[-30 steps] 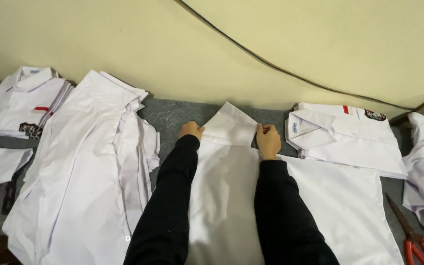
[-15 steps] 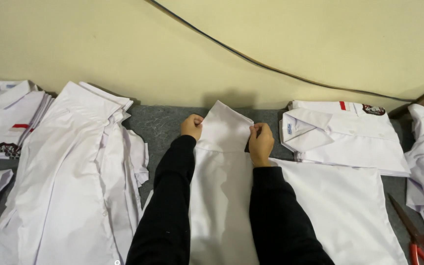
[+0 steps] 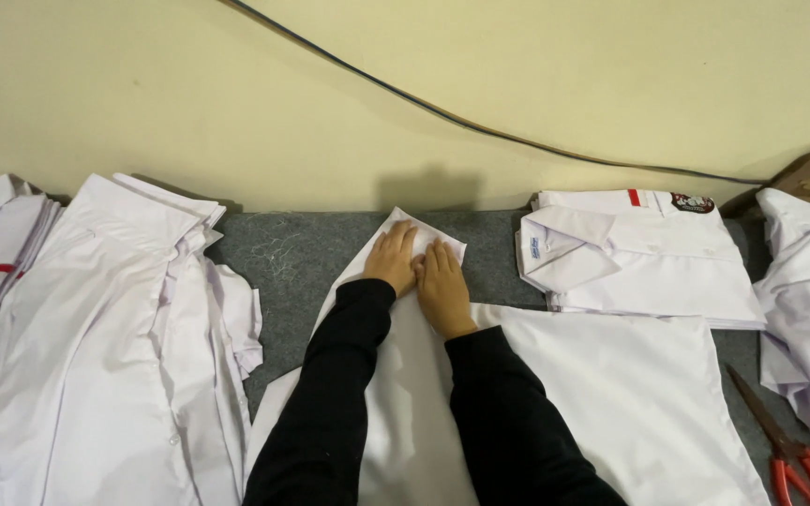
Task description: Folding white shirts into neat rectangular shapes on a work surface in a factory setting.
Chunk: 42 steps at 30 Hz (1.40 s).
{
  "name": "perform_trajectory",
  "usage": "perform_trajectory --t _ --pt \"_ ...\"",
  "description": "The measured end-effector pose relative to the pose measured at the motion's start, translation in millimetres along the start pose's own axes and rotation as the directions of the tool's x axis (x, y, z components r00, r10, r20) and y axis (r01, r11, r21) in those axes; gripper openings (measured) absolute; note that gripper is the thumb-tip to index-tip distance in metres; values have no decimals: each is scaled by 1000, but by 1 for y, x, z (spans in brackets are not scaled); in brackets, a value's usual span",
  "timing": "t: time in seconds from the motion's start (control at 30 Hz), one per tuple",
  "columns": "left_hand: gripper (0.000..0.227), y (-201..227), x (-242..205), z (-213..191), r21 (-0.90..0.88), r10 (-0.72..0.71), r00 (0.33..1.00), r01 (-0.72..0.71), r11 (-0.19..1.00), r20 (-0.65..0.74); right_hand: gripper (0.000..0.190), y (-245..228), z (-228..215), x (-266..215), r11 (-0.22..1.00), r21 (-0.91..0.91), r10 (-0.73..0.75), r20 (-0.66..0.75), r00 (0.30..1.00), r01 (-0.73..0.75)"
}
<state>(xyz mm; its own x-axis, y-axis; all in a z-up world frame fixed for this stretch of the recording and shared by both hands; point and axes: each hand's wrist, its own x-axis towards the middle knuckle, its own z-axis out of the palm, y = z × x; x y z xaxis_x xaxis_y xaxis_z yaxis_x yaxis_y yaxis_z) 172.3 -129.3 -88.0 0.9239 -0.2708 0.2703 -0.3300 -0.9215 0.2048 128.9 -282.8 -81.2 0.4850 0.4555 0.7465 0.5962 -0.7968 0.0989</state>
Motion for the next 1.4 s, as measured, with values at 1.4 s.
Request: perform_trajectory --t 1.4 --pt "82 77 -323 -118 150 -507 856 491 858 99 76 80 -332 -238 746 -456 638 699 323 -486"
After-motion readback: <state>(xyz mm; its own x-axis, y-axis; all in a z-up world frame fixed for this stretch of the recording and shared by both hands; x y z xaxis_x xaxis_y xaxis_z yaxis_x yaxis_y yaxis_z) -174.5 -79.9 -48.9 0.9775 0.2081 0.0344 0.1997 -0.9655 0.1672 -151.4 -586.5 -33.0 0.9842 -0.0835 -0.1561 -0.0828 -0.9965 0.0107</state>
